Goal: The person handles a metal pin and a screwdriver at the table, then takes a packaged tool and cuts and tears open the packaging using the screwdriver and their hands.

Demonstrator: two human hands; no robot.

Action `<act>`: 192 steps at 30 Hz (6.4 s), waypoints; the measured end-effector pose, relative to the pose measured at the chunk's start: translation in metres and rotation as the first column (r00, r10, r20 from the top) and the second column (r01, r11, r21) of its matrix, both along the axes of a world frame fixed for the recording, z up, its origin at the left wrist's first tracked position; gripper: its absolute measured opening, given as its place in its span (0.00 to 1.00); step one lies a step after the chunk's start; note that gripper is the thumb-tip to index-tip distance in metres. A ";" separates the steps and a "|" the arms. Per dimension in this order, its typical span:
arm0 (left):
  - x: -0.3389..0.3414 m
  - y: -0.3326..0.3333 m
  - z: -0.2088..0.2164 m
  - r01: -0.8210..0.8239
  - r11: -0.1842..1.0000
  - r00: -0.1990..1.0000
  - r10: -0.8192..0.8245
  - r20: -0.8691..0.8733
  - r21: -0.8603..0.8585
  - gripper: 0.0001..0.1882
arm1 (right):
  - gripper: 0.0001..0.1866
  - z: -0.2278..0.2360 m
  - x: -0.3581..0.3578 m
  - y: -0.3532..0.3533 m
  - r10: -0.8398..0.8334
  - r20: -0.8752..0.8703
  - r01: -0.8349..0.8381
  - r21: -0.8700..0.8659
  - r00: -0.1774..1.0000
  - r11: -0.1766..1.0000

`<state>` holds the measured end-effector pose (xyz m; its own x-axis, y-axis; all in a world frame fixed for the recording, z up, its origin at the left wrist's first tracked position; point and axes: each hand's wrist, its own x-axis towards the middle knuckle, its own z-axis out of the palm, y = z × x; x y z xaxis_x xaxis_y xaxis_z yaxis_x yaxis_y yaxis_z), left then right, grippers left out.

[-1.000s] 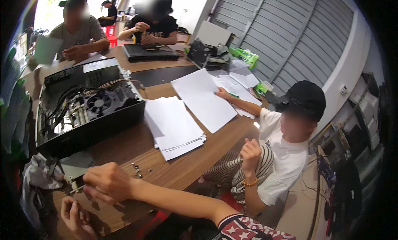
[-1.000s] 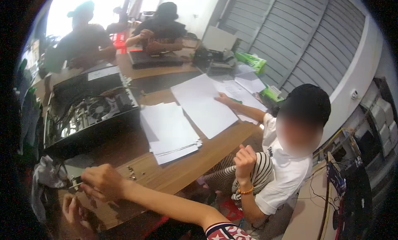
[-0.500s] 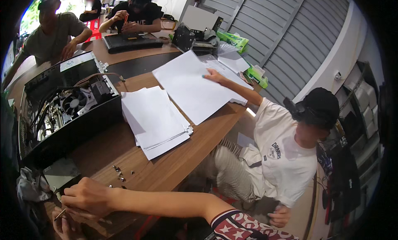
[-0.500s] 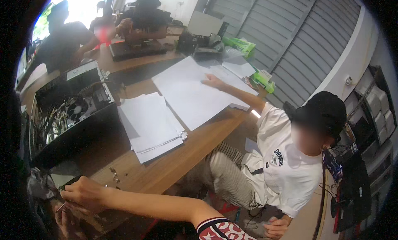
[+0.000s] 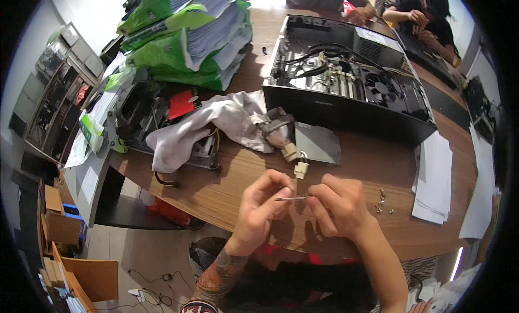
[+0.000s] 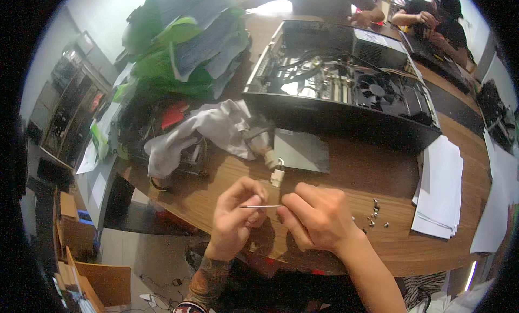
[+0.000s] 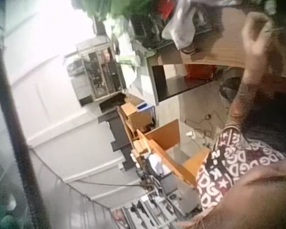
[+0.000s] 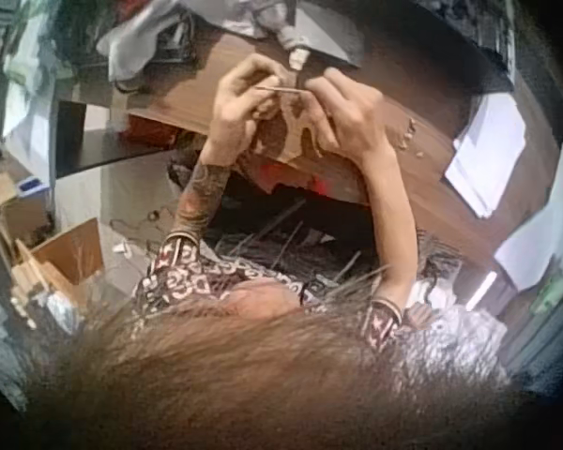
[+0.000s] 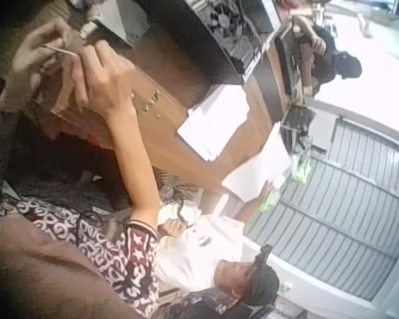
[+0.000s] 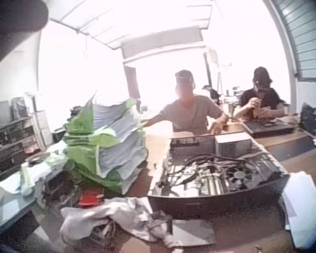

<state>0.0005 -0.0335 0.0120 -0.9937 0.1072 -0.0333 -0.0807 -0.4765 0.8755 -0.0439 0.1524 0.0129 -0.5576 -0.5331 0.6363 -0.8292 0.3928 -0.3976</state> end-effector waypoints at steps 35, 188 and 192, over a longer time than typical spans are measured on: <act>-0.002 0.004 -0.009 -0.020 0.976 0.980 -0.023 -0.196 -0.217 0.06 | 0.13 0.000 -0.001 -0.002 0.110 0.208 -0.070 -0.192 0.972 0.979; -0.004 0.015 -0.016 -0.627 0.628 0.657 0.108 -0.746 -0.461 0.08 | 0.09 0.008 0.011 0.007 0.247 0.748 0.020 -0.329 0.616 0.944; 0.006 0.020 -0.023 -0.450 0.737 0.869 0.231 -0.438 -0.505 0.09 | 0.07 -0.002 0.001 0.003 0.407 0.656 -0.048 -0.493 0.636 0.869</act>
